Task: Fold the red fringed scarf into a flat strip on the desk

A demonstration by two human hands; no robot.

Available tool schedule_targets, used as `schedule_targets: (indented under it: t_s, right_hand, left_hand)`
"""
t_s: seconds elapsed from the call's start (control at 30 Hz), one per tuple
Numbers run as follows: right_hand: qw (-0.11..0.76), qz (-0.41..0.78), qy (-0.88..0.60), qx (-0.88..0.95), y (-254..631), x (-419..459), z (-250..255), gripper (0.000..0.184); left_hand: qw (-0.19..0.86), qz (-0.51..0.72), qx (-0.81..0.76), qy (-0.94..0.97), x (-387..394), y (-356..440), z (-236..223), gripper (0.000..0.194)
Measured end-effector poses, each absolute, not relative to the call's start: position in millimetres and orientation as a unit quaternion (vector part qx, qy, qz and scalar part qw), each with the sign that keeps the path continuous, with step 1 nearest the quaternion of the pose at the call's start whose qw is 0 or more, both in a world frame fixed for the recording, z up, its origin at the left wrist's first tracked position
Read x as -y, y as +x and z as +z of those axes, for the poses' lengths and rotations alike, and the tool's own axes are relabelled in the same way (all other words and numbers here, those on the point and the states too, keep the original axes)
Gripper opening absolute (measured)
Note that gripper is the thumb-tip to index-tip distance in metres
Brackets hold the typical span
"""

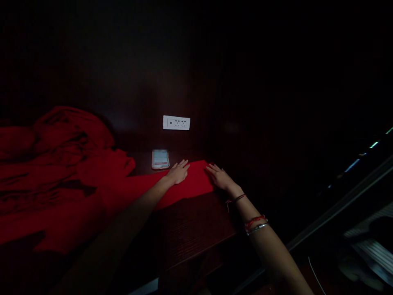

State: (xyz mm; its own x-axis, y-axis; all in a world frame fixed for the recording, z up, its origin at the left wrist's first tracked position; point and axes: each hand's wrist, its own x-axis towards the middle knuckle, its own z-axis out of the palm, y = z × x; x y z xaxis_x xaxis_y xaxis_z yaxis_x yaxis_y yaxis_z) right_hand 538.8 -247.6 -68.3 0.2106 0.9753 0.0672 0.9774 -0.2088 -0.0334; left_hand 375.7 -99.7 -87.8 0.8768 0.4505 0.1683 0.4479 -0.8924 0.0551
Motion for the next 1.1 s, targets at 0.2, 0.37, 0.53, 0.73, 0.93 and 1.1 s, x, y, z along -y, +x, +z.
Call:
schedule_targets:
  t_s: [0.2,0.37,0.53,0.73,0.93,1.1]
  right_hand:
    - [-0.007,0.062,-0.784,0.618,534.7,248.2,-77.7,0.051]
    - [-0.023,0.09,-0.809,0.58,541.1,262.8,-73.4,0.051]
    - [0.041,0.035,-0.821,0.569,548.3,271.0,-53.9,0.048]
    - [0.095,-0.017,-0.781,0.618,544.0,292.6,-70.3,0.059]
    - [0.203,-0.048,-0.764,0.61,542.0,301.8,-107.3,0.054]
    - [0.331,-0.1,-0.79,0.506,545.6,303.8,-111.6,0.043]
  left_hand:
    - [0.069,0.018,-0.193,0.979,109.6,393.3,-90.9,0.049]
    - [0.068,0.009,-0.191,0.979,108.6,394.7,-91.5,0.049]
    - [0.06,0.091,-0.185,0.977,123.1,381.3,-83.2,0.047]
    - [0.056,0.086,-0.136,0.985,150.8,341.5,-92.9,0.059]
    - [-0.043,0.142,-0.101,0.984,165.0,313.4,-91.6,0.052]
    - [-0.066,0.108,-0.084,0.988,166.3,305.1,-72.0,0.046]
